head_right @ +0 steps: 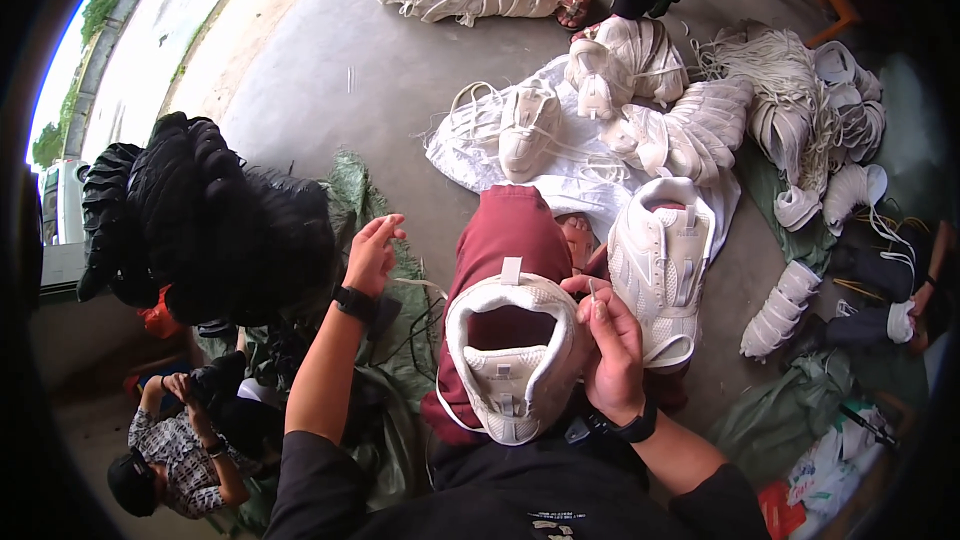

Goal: Manually assemble and lace white athletic shoe components.

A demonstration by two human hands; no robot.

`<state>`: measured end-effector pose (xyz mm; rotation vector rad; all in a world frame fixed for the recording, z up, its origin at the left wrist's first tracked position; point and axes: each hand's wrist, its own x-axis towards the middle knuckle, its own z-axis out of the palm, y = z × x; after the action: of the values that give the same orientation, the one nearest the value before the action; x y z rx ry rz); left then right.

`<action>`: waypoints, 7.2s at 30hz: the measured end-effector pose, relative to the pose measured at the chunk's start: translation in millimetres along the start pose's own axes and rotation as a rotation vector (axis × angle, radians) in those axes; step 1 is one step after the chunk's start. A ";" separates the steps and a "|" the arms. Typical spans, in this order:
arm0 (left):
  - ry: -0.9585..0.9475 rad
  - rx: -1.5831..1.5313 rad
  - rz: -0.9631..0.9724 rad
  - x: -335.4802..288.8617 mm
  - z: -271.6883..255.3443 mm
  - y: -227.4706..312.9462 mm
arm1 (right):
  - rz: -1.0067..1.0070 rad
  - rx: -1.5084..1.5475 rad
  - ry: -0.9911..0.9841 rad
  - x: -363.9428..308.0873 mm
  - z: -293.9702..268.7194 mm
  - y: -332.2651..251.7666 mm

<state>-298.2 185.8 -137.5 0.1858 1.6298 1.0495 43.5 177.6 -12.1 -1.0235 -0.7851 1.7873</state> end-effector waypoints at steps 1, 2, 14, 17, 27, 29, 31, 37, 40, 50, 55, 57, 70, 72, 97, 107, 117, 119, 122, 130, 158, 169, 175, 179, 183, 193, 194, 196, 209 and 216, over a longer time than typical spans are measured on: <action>-0.089 0.076 0.092 -7.7 13.9 9.0 | 0.008 0.012 -0.005 0.3 -0.7 -0.3; -0.180 0.151 0.185 -15.3 29.1 18.7 | 0.011 0.012 -0.002 0.8 -0.8 -1.0; -0.590 0.714 0.548 -30.1 152.6 83.3 | 0.008 -0.062 0.035 -1.0 -17.4 -6.9; -0.548 0.701 0.712 -17.5 161.5 73.8 | 0.000 -0.052 0.046 -0.2 -22.6 -6.6; -0.545 0.720 0.453 29.3 179.1 47.0 | -0.048 -0.027 0.061 8.9 -30.0 -3.6; -0.573 0.768 0.480 29.3 177.8 45.3 | -0.050 -0.078 0.077 9.4 -32.7 -4.2; -0.574 0.829 0.657 29.6 172.9 47.4 | -0.058 -0.073 0.076 12.6 -34.5 -4.4; -0.517 0.495 0.608 -50.9 171.8 76.6 | -0.086 -0.081 0.097 15.1 -46.1 -6.3; -0.514 0.583 0.846 -123.7 159.1 88.5 | -0.098 -0.094 0.107 16.2 -45.0 -9.2; -0.497 1.076 1.240 -226.0 152.6 72.0 | -0.139 -0.166 0.115 8.0 -45.8 -8.5; -0.544 1.302 1.004 -231.1 154.3 62.8 | -0.144 -0.149 0.103 1.0 -43.8 -11.5; -0.664 1.263 0.949 -232.2 150.9 67.8 | -0.140 -0.144 0.101 -2.4 -43.5 -13.6; -0.366 1.223 1.058 -183.5 169.2 116.9 | -0.349 -0.286 0.156 -26.3 -38.9 -22.3; -0.381 1.247 1.076 -157.4 172.0 108.9 | -0.363 -0.316 0.147 -31.0 -36.7 -17.6; -0.059 0.566 0.980 -166.6 156.2 36.2 | -0.218 -0.576 -0.158 -45.9 -44.9 -43.1; -0.325 0.333 0.581 -211.8 108.6 29.4 | -0.075 -0.722 -0.183 -43.6 -38.5 -44.1; -0.400 0.064 0.422 -230.7 80.3 -8.1 | -0.016 -0.587 -0.292 -62.0 -9.6 -22.1; -0.443 -0.017 0.401 -236.1 79.3 -14.9 | -0.006 -0.583 -0.299 -66.7 -3.8 -22.1; -0.471 -0.138 0.360 -245.2 82.1 -21.8 | 0.086 -0.570 -0.300 -74.8 1.8 -23.2; -0.610 -0.131 0.370 -262.4 90.9 -32.9 | 0.062 -0.368 -0.339 -84.2 7.7 -16.5; -0.577 0.641 0.537 -291.1 108.8 -32.7 | -0.230 -0.562 -0.424 -91.4 -28.4 -31.9; -0.613 0.033 0.391 -297.5 111.8 -30.1 | 0.003 -0.509 -0.362 -89.9 -35.6 -31.0; -0.788 -0.229 0.407 -300.5 113.8 -32.8 | 0.166 -0.135 -0.682 -97.1 -29.3 -15.5; -0.716 -0.326 0.403 -303.4 115.8 -19.9 | 0.260 -0.267 -0.880 -106.2 -33.8 -6.9; -0.572 -0.515 0.421 -283.2 100.4 -12.1 | 0.049 -0.478 -0.954 -112.9 -33.2 -0.3; -0.565 -0.574 0.216 -259.1 94.6 -13.4 | -0.145 -0.698 -0.527 -85.9 -37.8 -22.2; -0.530 -0.504 0.232 -256.0 95.2 -14.6 | -0.126 -0.703 -0.393 -77.5 -38.3 -26.4; -0.428 -0.393 0.261 -242.8 98.2 -20.8 | -0.018 -0.849 -0.231 -59.4 -38.8 -35.9; -0.284 0.040 0.478 -179.5 122.1 -42.5 | -0.217 -1.117 -0.285 -12.7 -24.9 -24.6; -0.274 0.175 0.498 -169.1 119.8 -38.3 | -0.210 -1.163 -0.312 -3.0 -16.0 -19.6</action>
<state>-121.5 123.3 -41.2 0.8501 1.4533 1.1871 66.1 183.8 -2.1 -1.2760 -2.1674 1.2367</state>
